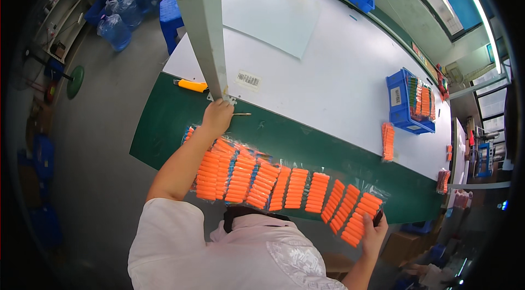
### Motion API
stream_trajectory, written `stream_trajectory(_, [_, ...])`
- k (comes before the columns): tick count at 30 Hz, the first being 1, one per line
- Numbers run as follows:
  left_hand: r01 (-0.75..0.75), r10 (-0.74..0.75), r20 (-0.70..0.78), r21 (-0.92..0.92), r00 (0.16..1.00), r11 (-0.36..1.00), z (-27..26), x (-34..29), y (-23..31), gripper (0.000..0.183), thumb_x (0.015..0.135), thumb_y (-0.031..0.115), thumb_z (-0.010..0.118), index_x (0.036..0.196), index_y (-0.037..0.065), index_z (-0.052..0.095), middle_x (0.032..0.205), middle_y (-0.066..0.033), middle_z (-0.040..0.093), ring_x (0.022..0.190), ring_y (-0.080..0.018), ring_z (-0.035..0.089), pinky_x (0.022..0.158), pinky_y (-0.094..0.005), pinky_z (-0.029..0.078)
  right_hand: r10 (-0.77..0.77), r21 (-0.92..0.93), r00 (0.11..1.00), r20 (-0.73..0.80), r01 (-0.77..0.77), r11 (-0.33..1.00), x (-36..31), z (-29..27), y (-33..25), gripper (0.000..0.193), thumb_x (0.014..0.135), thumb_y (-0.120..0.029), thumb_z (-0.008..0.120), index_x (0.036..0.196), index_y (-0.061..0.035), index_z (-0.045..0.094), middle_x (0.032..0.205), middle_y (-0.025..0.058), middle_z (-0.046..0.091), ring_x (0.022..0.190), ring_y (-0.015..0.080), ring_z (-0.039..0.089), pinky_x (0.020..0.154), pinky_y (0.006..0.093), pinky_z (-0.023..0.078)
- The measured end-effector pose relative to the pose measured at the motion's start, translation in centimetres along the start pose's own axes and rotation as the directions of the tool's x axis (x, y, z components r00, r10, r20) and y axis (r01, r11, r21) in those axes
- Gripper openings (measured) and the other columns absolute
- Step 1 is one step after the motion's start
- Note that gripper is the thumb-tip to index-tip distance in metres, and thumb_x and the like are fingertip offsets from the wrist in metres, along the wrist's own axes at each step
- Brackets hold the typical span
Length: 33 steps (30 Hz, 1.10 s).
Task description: The person flips through plastic packages of darts, spreads a long connected strip of dart packs across the table, and cuts between the packs using a utility knife to separate them.
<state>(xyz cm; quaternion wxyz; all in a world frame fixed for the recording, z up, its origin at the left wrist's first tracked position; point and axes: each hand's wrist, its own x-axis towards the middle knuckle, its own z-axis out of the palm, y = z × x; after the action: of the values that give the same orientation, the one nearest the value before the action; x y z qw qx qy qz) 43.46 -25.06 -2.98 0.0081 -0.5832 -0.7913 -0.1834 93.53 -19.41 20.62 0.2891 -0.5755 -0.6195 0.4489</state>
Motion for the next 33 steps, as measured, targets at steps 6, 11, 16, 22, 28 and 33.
stream_trajectory(6, [0.002, -0.002, -0.007, 0.107, 1.000, 0.994, 1.5, 3.5, 2.8, 0.007, 0.078, 0.009, 0.058, 0.083, 0.007, 0.062, 0.083, -0.0071, 0.059, 0.089, -0.0249, 0.058, 0.074, -0.0389, 0.049, 0.018, 0.005, 0.999, 0.033, -0.018, 1.000, -0.4, 0.1, 0.4, 0.024, 0.091, -0.006, 0.063, 0.112, 0.0040, 0.059, 0.100, 0.0041, 0.064, 0.090, 0.0093, 0.057, 0.084, 0.0262, 0.046])
stream_trajectory(11, [-0.047, 0.098, -0.214, 0.232, 0.972, 0.971, -1.3, 1.5, 6.9, 0.006, 0.078, 0.014, 0.063, 0.081, 0.009, 0.063, 0.084, -0.0065, 0.059, 0.088, -0.0234, 0.055, 0.076, -0.0354, 0.042, 0.044, 0.013, 0.999, -0.024, -0.044, 0.999, -1.1, -0.2, 1.1, 0.023, 0.091, -0.006, 0.063, 0.111, 0.0040, 0.059, 0.100, 0.0040, 0.064, 0.090, 0.0094, 0.057, 0.083, 0.0264, 0.046])
stream_trajectory(16, [0.429, -0.423, -0.093, 0.069, 0.901, 0.900, -2.0, -3.9, 2.3, 0.011, 0.081, 0.021, 0.067, 0.084, 0.011, 0.066, 0.086, -0.0046, 0.061, 0.091, -0.0261, 0.056, 0.078, -0.0420, 0.041, 0.070, 0.040, 0.997, -0.026, -0.069, 0.997, -1.3, 0.1, 1.4, 0.022, 0.092, -0.004, 0.062, 0.112, 0.0042, 0.059, 0.099, 0.0039, 0.064, 0.089, 0.0094, 0.058, 0.083, 0.0264, 0.046])
stream_trajectory(22, [0.713, -0.721, 0.220, 0.128, 0.657, 0.689, -1.9, -2.6, -0.9, 0.027, 0.078, 0.030, 0.070, 0.095, 0.009, 0.066, 0.101, -0.0093, 0.065, 0.099, -0.0309, 0.061, 0.085, -0.0457, 0.042, 0.050, 0.024, 0.998, 0.033, -0.051, 0.998, -0.5, 0.8, 0.9, 0.021, 0.091, -0.003, 0.062, 0.111, 0.0039, 0.059, 0.097, 0.0034, 0.064, 0.087, 0.0075, 0.057, 0.081, 0.0253, 0.047])
stream_trajectory(28, [0.870, -0.847, 0.211, -0.042, 0.488, 0.491, 0.1, -2.3, -2.5, 0.029, 0.079, 0.028, 0.068, 0.102, 0.011, 0.065, 0.105, -0.0100, 0.068, 0.106, -0.0307, 0.062, 0.090, -0.0458, 0.044, 0.034, 0.017, 0.998, 0.049, -0.035, 0.999, -1.0, 0.7, 1.0, 0.020, 0.092, -0.007, 0.063, 0.109, 0.0036, 0.059, 0.096, 0.0030, 0.064, 0.086, 0.0076, 0.057, 0.080, 0.0252, 0.047])
stream_trajectory(33, [0.900, -0.856, 0.289, -0.056, 0.428, 0.432, 0.3, -2.0, -2.9, 0.024, 0.079, 0.026, 0.067, 0.100, 0.013, 0.067, 0.107, -0.0085, 0.069, 0.105, -0.0294, 0.063, 0.091, -0.0440, 0.045, 0.029, 0.033, 0.999, 0.024, -0.030, 0.999, -1.3, 1.1, 0.9, 0.021, 0.092, -0.008, 0.064, 0.109, 0.0038, 0.059, 0.096, 0.0030, 0.064, 0.086, 0.0077, 0.057, 0.080, 0.0251, 0.047])
